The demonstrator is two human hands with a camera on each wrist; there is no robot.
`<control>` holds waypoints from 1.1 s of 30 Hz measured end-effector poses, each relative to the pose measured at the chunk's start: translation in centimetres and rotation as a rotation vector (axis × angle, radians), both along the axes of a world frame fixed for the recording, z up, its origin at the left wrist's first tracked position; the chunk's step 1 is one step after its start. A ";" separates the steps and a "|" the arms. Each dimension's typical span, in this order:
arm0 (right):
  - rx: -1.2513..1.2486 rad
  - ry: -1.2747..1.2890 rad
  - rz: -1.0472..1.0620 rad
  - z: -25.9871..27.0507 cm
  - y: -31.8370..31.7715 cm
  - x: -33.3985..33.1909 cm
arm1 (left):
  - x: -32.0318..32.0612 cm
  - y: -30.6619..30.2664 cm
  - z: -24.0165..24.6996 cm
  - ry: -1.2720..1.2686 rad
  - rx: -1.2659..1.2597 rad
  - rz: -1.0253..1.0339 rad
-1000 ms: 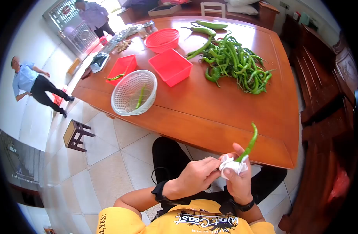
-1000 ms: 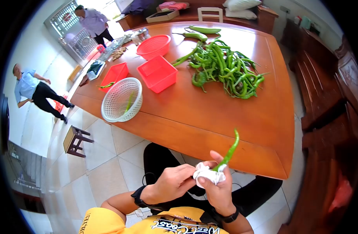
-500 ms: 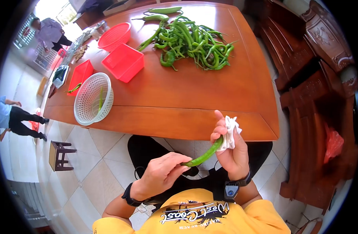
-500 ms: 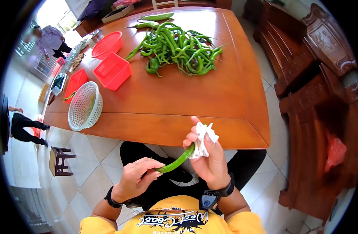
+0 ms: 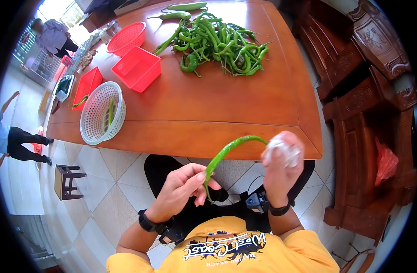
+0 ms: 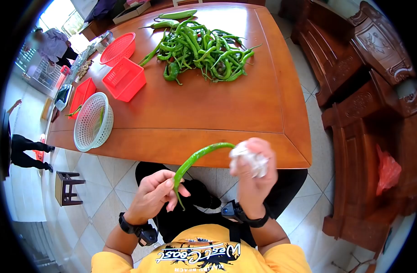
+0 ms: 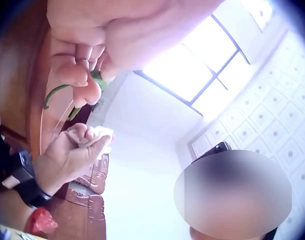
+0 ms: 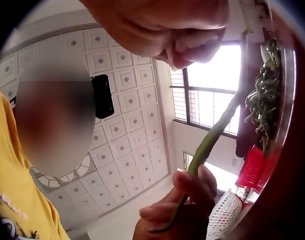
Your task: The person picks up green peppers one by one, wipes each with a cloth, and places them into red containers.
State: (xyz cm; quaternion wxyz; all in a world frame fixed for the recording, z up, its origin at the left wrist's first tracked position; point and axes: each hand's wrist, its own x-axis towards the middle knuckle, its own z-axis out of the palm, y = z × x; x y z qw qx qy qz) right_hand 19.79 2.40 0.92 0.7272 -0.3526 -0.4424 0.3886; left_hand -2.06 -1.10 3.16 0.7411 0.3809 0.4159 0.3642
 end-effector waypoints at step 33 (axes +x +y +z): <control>0.191 -0.701 0.242 -0.7 -0.5 -1.2 | 2.1 -0.2 -1.7 -0.560 -0.449 -0.078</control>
